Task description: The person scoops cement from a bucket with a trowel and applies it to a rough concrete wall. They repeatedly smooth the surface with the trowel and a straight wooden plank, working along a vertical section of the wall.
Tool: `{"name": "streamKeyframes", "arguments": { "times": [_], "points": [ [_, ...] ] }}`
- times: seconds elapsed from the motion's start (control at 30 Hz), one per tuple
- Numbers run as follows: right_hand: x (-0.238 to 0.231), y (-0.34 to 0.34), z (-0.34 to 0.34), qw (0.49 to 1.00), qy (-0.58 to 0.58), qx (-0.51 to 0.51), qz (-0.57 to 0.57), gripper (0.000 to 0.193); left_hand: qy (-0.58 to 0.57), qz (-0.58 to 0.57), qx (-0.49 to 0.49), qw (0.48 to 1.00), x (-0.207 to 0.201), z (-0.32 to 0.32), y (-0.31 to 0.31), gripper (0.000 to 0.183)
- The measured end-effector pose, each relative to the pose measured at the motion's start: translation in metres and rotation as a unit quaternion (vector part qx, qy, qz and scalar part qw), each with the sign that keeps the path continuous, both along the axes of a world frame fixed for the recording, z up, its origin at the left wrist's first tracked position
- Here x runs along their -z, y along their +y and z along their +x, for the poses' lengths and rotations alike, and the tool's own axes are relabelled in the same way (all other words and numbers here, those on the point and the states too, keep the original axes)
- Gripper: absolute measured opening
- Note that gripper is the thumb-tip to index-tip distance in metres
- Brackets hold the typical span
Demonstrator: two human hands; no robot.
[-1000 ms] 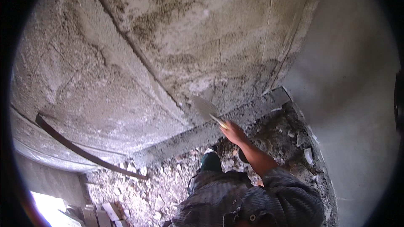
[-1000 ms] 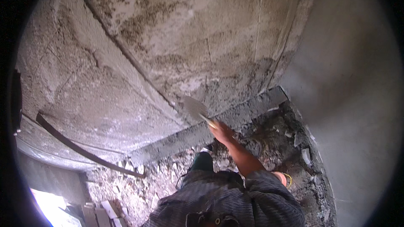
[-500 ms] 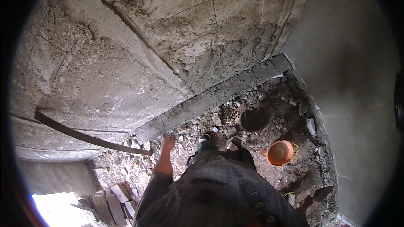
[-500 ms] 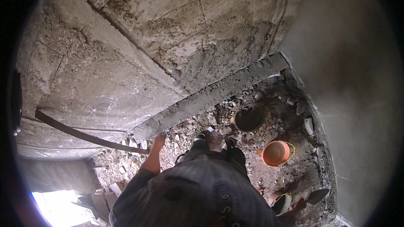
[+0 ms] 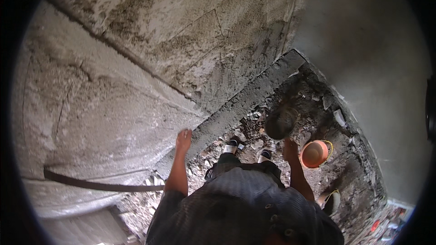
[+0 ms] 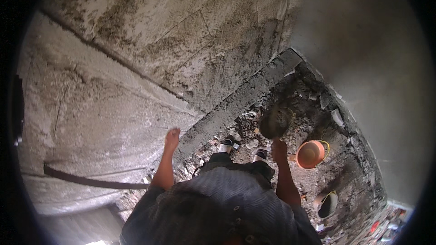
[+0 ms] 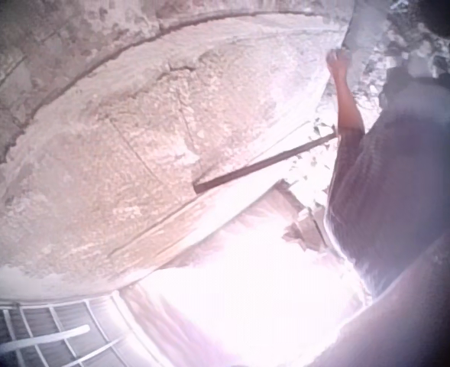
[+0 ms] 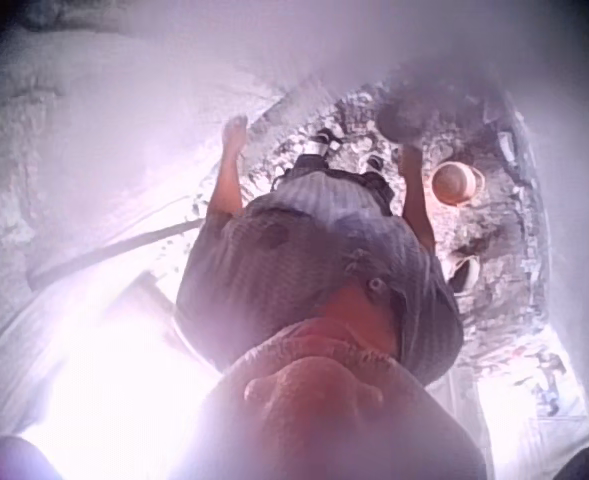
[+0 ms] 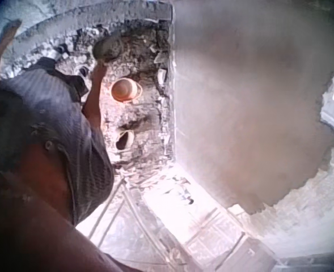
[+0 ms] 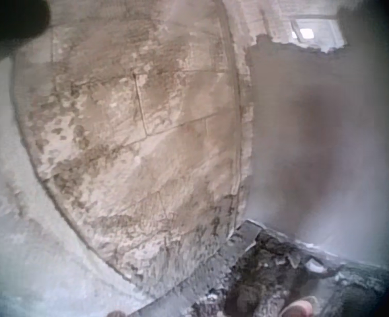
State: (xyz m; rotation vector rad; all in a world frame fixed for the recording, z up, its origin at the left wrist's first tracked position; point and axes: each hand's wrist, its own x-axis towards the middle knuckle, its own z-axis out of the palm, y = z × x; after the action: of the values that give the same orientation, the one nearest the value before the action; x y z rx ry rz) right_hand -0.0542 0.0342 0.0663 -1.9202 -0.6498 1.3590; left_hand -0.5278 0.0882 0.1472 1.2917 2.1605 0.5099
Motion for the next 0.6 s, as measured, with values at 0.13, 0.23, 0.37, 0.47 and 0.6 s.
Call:
{"name": "streamKeyframes", "arguments": {
  "times": [0.13,0.23,0.37,0.47,0.6],
  "points": [
    [-0.007,0.12,-0.109,0.987,0.153,0.016,0.037,0.029,0.057,-0.09,0.11,0.988,0.043,-0.046,-0.083,0.037],
    [-0.06,0.212,-0.193,0.988,0.128,0.003,0.092,0.032,0.189,-0.037,0.309,0.932,0.083,-0.116,-0.19,0.018],
    [-0.152,0.292,-0.272,0.933,0.298,0.119,0.161,0.016,0.162,-0.165,0.271,0.934,0.081,-0.155,-0.272,0.024],
    [-0.233,0.329,-0.297,0.919,0.301,0.121,0.222,0.022,0.153,-0.209,0.233,0.937,0.089,-0.165,-0.276,0.025],
    [-0.369,0.34,-0.302,0.896,0.17,0.121,0.391,0.03,0.171,-0.155,0.234,0.944,0.11,-0.174,-0.259,0.027]
  ]
}}
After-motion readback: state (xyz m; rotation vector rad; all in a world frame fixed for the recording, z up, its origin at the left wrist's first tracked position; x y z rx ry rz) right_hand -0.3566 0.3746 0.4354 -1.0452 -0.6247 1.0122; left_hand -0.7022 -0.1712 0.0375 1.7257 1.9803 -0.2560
